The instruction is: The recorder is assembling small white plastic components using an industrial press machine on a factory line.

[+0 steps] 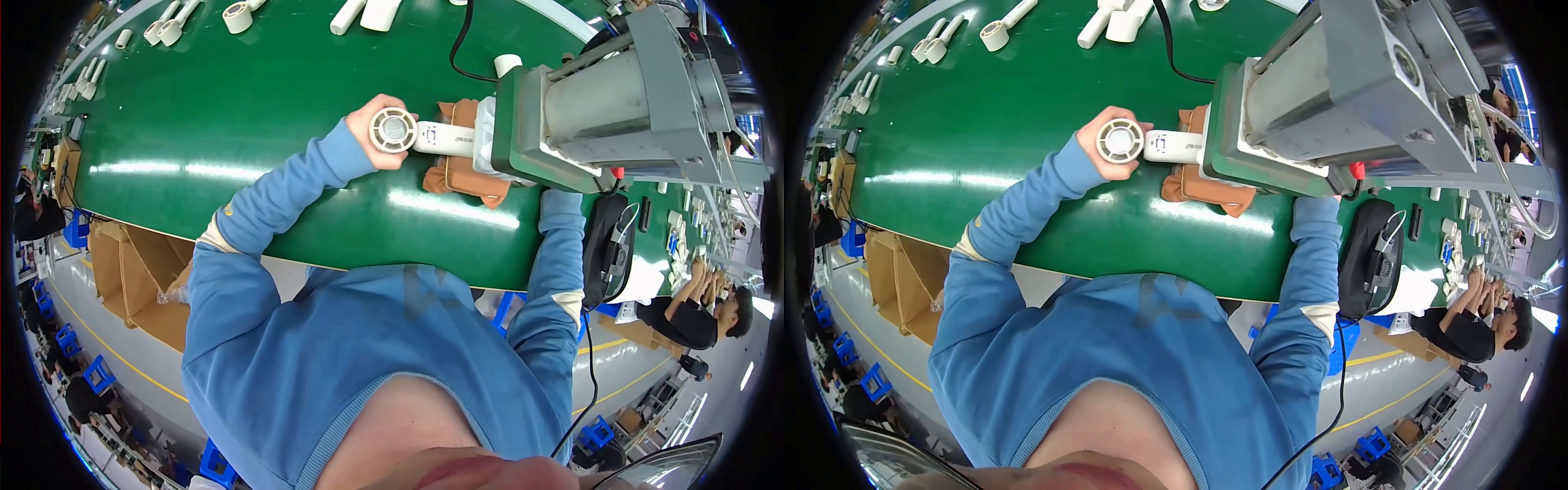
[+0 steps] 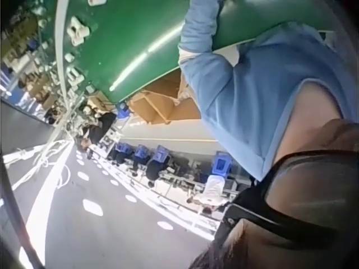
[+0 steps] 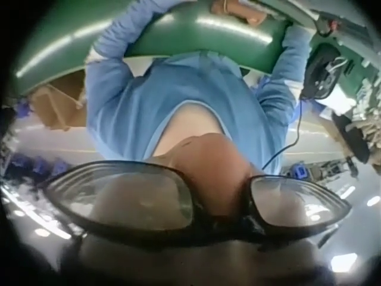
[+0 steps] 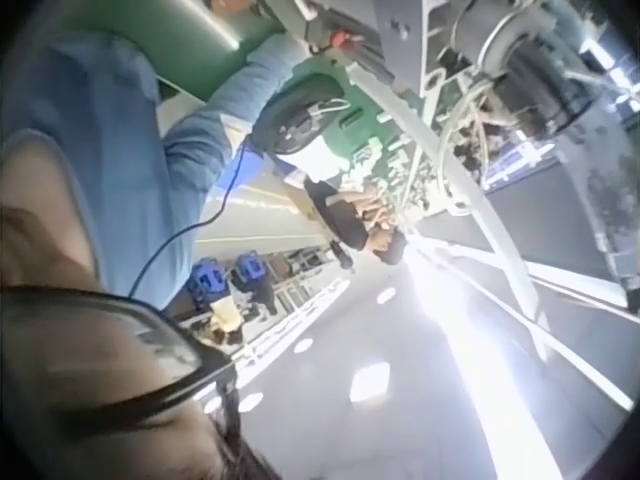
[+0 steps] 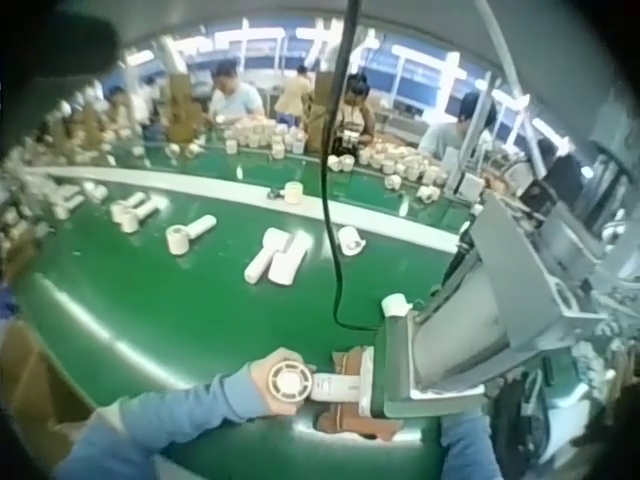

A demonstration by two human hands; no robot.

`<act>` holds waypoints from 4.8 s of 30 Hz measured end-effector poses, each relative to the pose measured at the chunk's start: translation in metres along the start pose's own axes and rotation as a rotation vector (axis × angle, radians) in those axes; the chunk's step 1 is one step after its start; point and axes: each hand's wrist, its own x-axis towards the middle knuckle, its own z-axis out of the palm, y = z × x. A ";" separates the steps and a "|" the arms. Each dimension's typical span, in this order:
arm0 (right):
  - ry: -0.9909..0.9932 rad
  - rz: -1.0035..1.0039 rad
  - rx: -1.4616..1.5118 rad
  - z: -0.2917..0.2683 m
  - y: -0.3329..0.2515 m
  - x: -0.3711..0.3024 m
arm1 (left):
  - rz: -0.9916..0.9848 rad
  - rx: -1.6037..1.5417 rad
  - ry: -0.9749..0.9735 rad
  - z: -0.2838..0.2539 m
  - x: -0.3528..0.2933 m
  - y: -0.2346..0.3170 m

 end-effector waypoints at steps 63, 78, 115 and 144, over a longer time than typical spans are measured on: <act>-0.088 -0.082 2.542 -0.001 -0.028 -0.035 | -1.012 1.183 0.260 -0.214 0.170 -0.079; -0.739 -0.552 2.999 0.038 0.002 -0.039 | -0.641 0.326 0.417 -0.236 0.026 -0.055; 0.178 0.065 0.522 0.036 -0.014 0.014 | -0.214 0.779 0.457 -0.221 -0.003 0.036; -0.563 -0.113 4.448 0.028 -0.003 -0.023 | 0.345 1.042 0.000 -0.022 -0.107 0.035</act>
